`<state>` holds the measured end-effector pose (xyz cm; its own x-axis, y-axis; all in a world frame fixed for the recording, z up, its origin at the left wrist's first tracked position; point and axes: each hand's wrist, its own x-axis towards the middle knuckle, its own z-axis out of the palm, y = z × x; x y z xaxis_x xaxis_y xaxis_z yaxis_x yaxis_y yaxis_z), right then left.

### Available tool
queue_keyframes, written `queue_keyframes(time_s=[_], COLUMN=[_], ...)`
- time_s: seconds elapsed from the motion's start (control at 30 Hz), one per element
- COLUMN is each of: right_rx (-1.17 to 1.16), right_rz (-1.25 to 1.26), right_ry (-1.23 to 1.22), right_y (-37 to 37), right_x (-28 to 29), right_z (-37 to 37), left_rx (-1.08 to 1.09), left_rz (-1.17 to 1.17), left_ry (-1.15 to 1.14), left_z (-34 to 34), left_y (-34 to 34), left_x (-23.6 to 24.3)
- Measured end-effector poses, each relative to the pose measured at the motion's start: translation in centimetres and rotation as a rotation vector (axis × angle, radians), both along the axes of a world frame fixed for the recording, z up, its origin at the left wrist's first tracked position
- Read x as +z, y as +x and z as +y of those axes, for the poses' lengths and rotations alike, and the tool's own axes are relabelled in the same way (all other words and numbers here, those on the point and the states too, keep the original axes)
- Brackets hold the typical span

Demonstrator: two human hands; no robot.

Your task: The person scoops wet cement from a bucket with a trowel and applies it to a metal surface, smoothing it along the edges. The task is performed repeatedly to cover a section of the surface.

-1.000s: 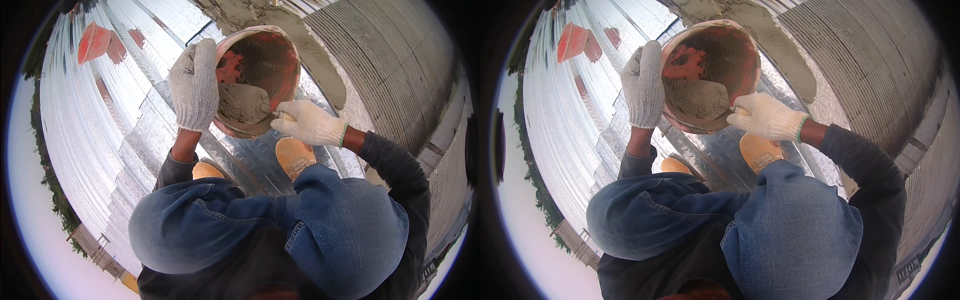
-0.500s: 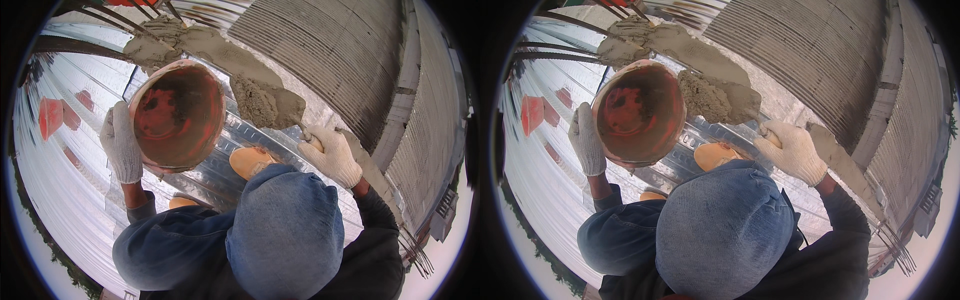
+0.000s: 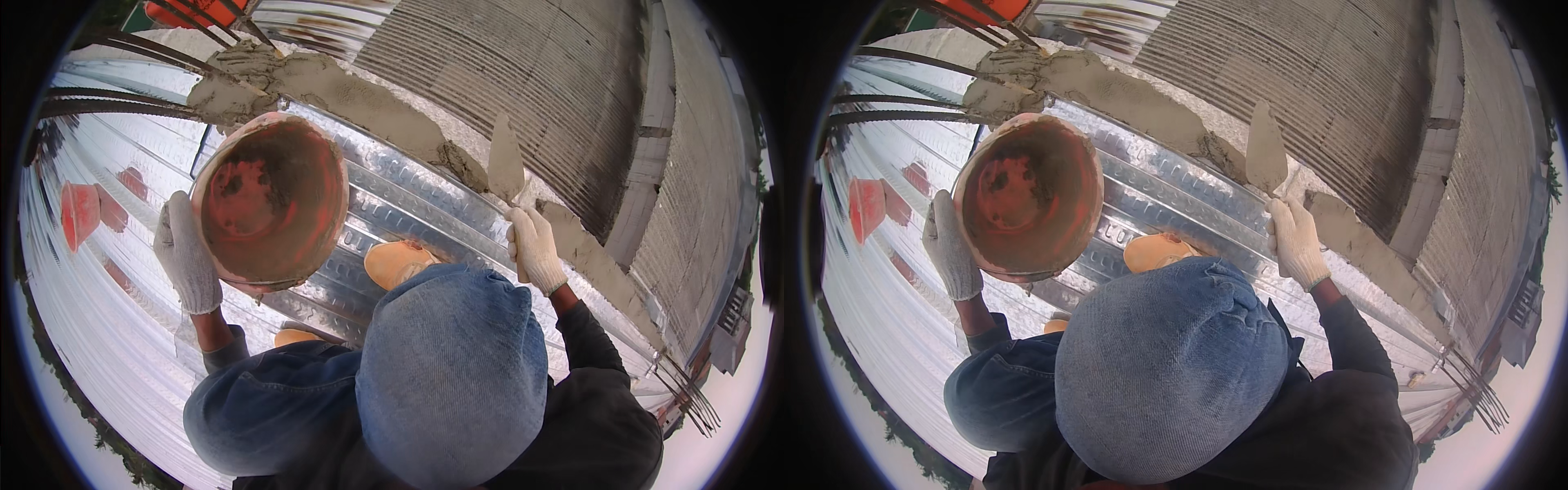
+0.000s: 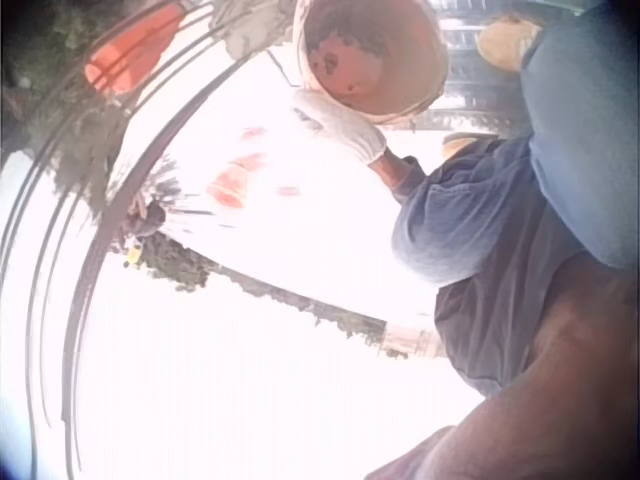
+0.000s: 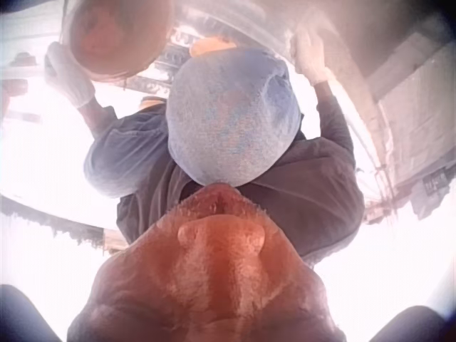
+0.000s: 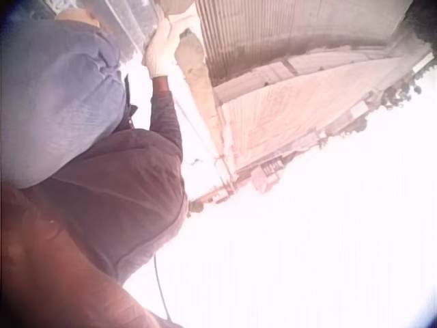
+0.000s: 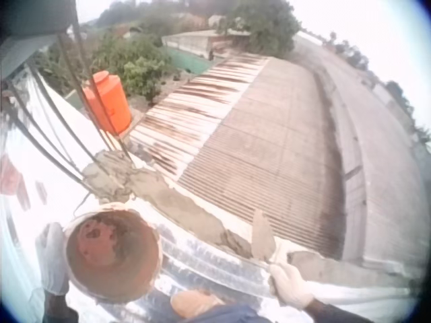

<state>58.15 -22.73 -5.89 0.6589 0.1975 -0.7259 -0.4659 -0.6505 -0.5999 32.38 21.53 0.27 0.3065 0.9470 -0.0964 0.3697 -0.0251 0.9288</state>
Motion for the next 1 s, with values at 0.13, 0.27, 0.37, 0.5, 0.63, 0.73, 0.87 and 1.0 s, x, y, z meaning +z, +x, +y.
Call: queue_keyframes(time_s=[0.13, 0.27, 0.37, 0.5, 0.63, 0.73, 0.87, 1.0], right_rx=[-0.107, 0.058, 0.156, 0.103, 0.097, 0.206, 0.305, 0.461], right_rz=[0.203, 0.248, 0.264, 0.367, 0.327, 0.14, -0.044, -0.227], right_ry=[0.054, 0.122, 0.178, 0.299, 0.339, 0.309, 0.296, 0.3], right_y=[-2.7, -1.5, -1.0, -1.4, -1.1, -3.2, -3.2, -1.7], right_x=[-4.0, -3.9, -4.1, -5.9, -5.7, -2.8, 1.1, 2.5], right_z=[1.6, 9.5, 14.5, 20.5, 17.7, 15.9, 14.4, 13.4], left_rx=[0.022, -0.035, -0.042, -0.071, -0.094, -0.038, -0.069, -0.143], left_rz=[-0.021, -0.021, -0.078, 0.177, 0.123, 0.15, 0.189, 0.272], left_ry=[-0.016, -0.01, -0.035, 0.126, 0.013, -0.011, 0.077, 0.48], left_z=[-1.3, -0.8, -1.1, -1.0, -0.6, -1.5, -1.1, 0.3], left_y=[1.6, 1.2, -0.8, 1.0, 1.9, -0.2, -0.2, 0.1], left_x=[0.6, 0.1, -0.2, 2.7, 2.9, 3.1, 1.6, -0.8])
